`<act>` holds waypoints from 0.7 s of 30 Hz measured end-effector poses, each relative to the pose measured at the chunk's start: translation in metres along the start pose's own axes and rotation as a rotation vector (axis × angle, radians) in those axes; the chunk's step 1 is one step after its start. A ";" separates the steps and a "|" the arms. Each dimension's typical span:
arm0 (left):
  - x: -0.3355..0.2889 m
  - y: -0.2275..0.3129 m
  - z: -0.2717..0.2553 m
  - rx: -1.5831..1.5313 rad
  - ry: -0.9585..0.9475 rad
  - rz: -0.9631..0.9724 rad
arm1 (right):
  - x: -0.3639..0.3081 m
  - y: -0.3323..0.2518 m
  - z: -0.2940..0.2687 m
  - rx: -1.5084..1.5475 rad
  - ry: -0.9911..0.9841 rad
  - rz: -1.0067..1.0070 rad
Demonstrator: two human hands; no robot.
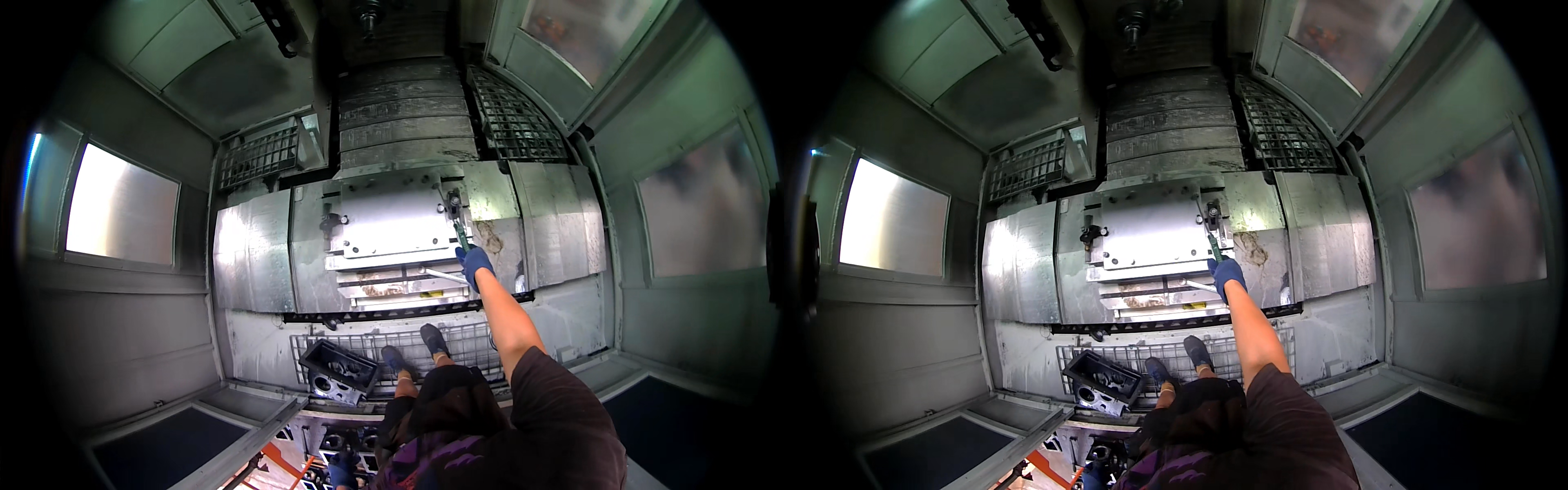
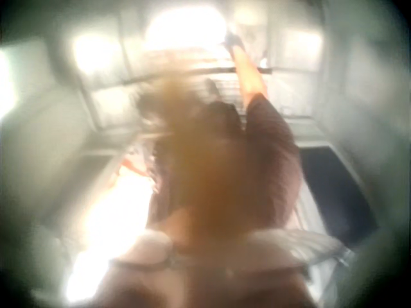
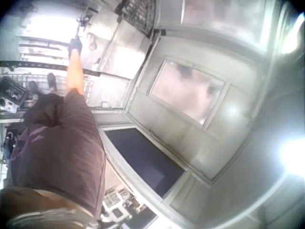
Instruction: The person opens the machine doors, picks up a metal housing from a stack, and places it onto a fixture inside the machine. The person uses a wrench to tighten bolts on the part and then cleans the machine's workspace with a handheld air nozzle.
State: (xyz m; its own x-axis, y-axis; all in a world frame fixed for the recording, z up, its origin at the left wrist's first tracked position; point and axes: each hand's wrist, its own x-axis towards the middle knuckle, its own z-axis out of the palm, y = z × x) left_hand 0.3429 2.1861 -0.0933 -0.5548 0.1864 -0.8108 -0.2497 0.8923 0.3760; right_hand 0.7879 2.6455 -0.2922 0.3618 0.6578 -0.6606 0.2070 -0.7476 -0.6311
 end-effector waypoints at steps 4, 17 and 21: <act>-0.004 0.000 0.000 -0.052 -0.007 0.060 | 0.030 0.030 0.001 0.031 0.036 -0.074; -0.029 -0.030 -0.002 0.074 -0.020 0.078 | -0.060 -0.017 0.010 0.111 -0.267 0.010; -0.032 -0.060 -0.009 -0.018 -0.046 0.050 | -0.107 -0.003 0.063 -0.406 -0.465 -0.198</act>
State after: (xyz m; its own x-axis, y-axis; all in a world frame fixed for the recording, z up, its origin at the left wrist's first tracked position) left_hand 0.3692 2.1228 -0.0859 -0.5299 0.2496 -0.8105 -0.2374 0.8739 0.4243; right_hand 0.6915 2.5830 -0.2448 -0.1313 0.6895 -0.7123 0.5892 -0.5236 -0.6154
